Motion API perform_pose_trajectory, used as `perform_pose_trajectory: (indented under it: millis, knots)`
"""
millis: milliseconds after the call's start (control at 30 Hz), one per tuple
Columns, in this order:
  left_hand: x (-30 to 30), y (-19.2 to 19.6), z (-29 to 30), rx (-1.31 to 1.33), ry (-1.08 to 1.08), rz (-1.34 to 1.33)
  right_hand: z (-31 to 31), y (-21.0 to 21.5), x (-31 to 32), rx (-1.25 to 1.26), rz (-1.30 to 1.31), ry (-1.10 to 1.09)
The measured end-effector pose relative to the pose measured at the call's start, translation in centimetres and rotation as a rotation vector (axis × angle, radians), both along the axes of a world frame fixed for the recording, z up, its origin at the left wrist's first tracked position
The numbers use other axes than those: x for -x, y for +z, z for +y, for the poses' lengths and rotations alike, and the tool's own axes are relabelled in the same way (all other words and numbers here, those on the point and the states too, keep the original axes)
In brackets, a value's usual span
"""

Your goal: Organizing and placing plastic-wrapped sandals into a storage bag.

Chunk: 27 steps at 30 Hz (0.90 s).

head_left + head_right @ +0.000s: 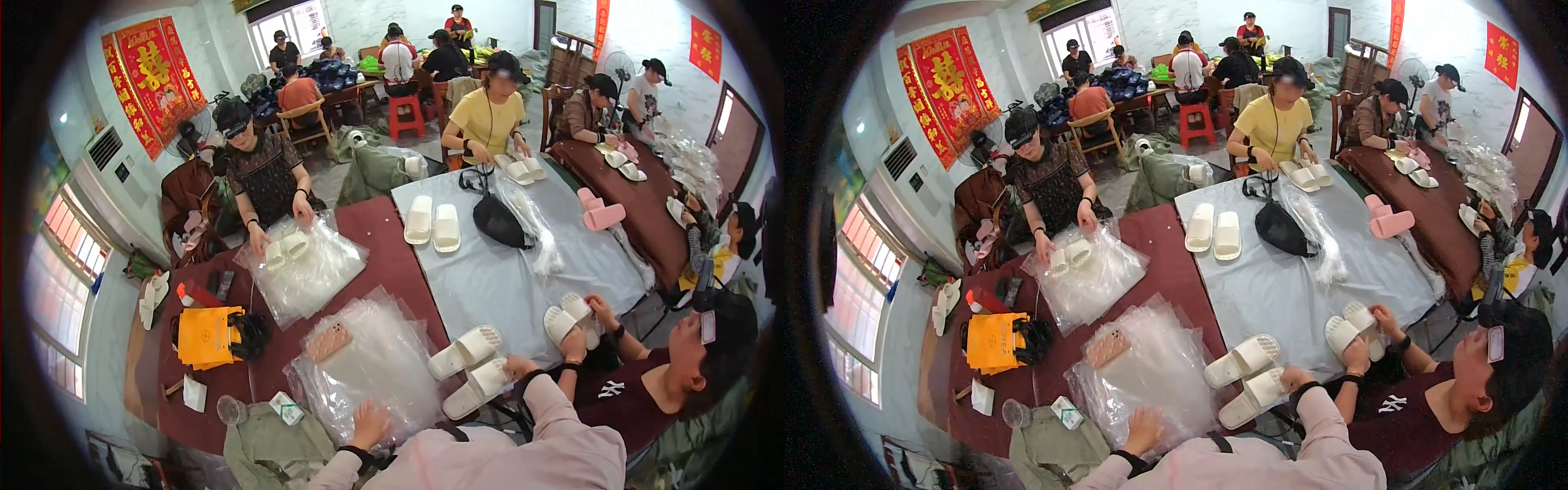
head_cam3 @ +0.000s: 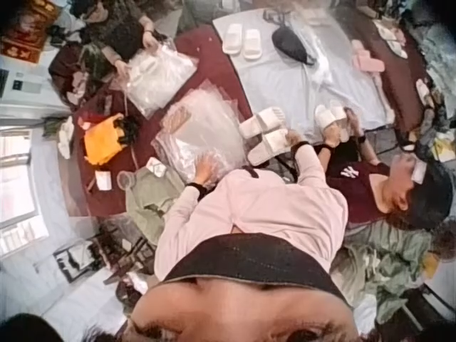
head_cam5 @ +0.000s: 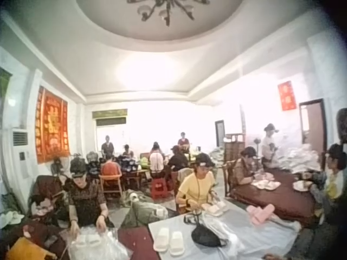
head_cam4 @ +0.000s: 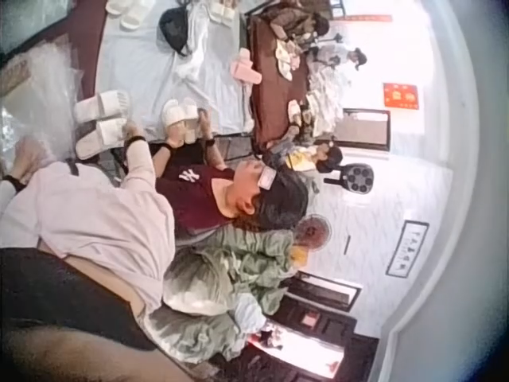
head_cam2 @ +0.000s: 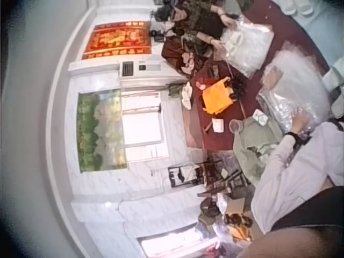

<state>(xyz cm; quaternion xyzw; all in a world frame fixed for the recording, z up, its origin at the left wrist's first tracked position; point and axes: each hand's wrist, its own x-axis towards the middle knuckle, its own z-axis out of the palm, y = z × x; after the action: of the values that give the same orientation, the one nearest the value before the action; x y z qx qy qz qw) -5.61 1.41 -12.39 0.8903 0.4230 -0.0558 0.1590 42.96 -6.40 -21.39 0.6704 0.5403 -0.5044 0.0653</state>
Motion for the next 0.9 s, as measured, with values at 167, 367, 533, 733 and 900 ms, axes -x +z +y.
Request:
perform_pose_trajectory:
  millis: [167, 367, 533, 733, 900]
  knots:
    - [-1.8, -1.8, 0.4, 0.09, -0.021, 0.086, -2.1, -6.7, -1.2, -0.464, 0.059, -0.586]
    - [-1.6, -2.4, 0.4, 0.091, 0.017, 0.072, 6.3, 1.9, 4.2, -1.096, -0.445, -0.925]
    - [-1.4, -1.5, 0.3, 0.116, 0.028, 0.014, 8.2, 9.0, 9.7, -0.639, -0.331, -0.554]
    - [1.0, -0.2, -1.2, -0.093, -0.014, -0.102, 6.7, 8.5, 16.0, -0.499, -0.299, -0.124]
    - [3.2, -0.5, -2.1, -0.115, 0.056, -0.069, 9.4, 5.3, 16.2, -0.409, -0.378, -0.314]
